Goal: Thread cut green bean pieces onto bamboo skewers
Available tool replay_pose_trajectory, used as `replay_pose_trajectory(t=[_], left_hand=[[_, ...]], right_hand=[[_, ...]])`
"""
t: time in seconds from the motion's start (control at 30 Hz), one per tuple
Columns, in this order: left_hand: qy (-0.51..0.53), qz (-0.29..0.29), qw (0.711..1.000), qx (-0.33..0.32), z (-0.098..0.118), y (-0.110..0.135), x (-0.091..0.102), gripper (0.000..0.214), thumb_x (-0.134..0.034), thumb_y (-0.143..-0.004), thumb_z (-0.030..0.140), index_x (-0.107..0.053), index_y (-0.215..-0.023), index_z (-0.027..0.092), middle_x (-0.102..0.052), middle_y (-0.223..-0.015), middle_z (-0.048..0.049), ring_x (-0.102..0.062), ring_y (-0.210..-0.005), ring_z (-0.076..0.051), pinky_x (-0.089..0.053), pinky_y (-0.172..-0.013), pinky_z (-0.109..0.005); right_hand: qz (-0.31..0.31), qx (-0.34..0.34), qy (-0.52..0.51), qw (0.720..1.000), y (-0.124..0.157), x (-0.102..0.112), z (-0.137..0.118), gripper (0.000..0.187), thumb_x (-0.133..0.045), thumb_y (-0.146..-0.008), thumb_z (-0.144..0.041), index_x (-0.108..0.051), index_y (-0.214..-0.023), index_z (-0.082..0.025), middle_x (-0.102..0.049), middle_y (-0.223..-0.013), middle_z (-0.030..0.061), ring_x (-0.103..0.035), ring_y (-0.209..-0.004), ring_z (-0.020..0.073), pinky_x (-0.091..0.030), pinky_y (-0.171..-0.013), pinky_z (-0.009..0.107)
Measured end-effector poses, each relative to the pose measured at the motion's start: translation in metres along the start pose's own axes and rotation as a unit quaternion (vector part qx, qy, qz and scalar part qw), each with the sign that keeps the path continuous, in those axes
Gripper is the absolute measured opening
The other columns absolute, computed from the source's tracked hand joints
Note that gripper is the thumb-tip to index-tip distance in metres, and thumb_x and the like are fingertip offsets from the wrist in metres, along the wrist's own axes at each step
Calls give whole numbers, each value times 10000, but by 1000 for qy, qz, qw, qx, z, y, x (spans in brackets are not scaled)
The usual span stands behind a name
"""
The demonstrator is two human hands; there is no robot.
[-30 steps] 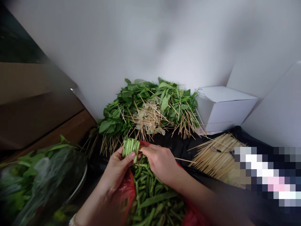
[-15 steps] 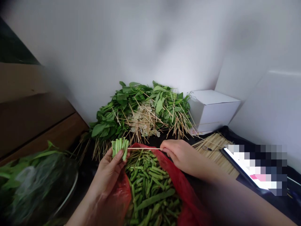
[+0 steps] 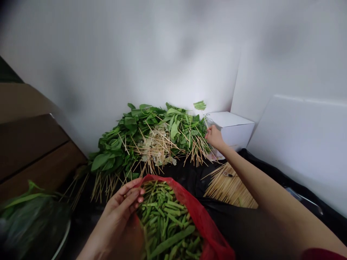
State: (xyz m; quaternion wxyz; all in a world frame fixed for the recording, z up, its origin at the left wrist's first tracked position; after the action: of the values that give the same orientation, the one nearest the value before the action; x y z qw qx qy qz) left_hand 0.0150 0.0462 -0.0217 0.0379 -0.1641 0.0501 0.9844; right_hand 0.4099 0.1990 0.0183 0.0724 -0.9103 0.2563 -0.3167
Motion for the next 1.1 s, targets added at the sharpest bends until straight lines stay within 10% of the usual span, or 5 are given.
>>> replay_pose_trajectory(t=[0.4,0.6,0.83,0.97,1.1], left_hand=[[-29,-10,999,25,-9,-4,7,380,-750,-798,278,-676,-1164,205,-722,-884,-36,-619,-733,-92,-478,-673,-159],[-48,-4,998,26,-2,-1,0,323,-757,-790,296,-713,-1091,189,-725,-879,-44,-620,-730,-91,-485,-677,-153],[-98,71,989,-89,73,36,37,262,-753,-778,335,-738,-1015,226,-730,-868,-26,-650,-735,-116,-533,-689,-170],[-339,40,928,-150,78,72,47,188,-648,-858,353,-742,-1002,276,-752,-942,-31,-695,-857,-172,-557,-753,-211],[-547,-180,788,-218,46,93,13,467,-652,-826,277,-605,-1288,332,-660,-1274,-65,-593,-1179,-277,-509,-977,-398]], right_hand=[[-95,-75,188,975,-47,-40,59,363,-577,-927,-376,-558,-1221,-165,-584,-1214,89,-603,-1022,209,-530,-858,420],[-103,36,281,953,-22,-20,52,362,-565,-932,-371,-563,-1211,-141,-594,-1198,108,-600,-1036,220,-507,-886,429],[-192,220,253,922,51,0,8,275,-450,-945,-340,-678,-990,-193,-717,-921,47,-645,-827,187,-449,-774,291],[-289,309,105,900,114,-4,-36,312,-443,-954,-401,-679,-970,-197,-711,-844,32,-634,-725,150,-455,-678,267],[-342,381,37,858,183,-5,-97,248,-454,-966,-312,-680,-1013,-221,-705,-955,29,-632,-854,139,-453,-793,265]])
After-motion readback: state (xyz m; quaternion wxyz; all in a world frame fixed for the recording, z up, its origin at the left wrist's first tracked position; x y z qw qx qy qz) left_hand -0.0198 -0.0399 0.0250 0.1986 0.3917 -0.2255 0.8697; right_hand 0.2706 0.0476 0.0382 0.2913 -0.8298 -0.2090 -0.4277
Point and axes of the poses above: each hand's wrist, its own y-axis away from the middle knuckle, its own x-axis out of the back of the hand, z = x × y, the point moved 5 cm from there along -y, towards the middle knuckle
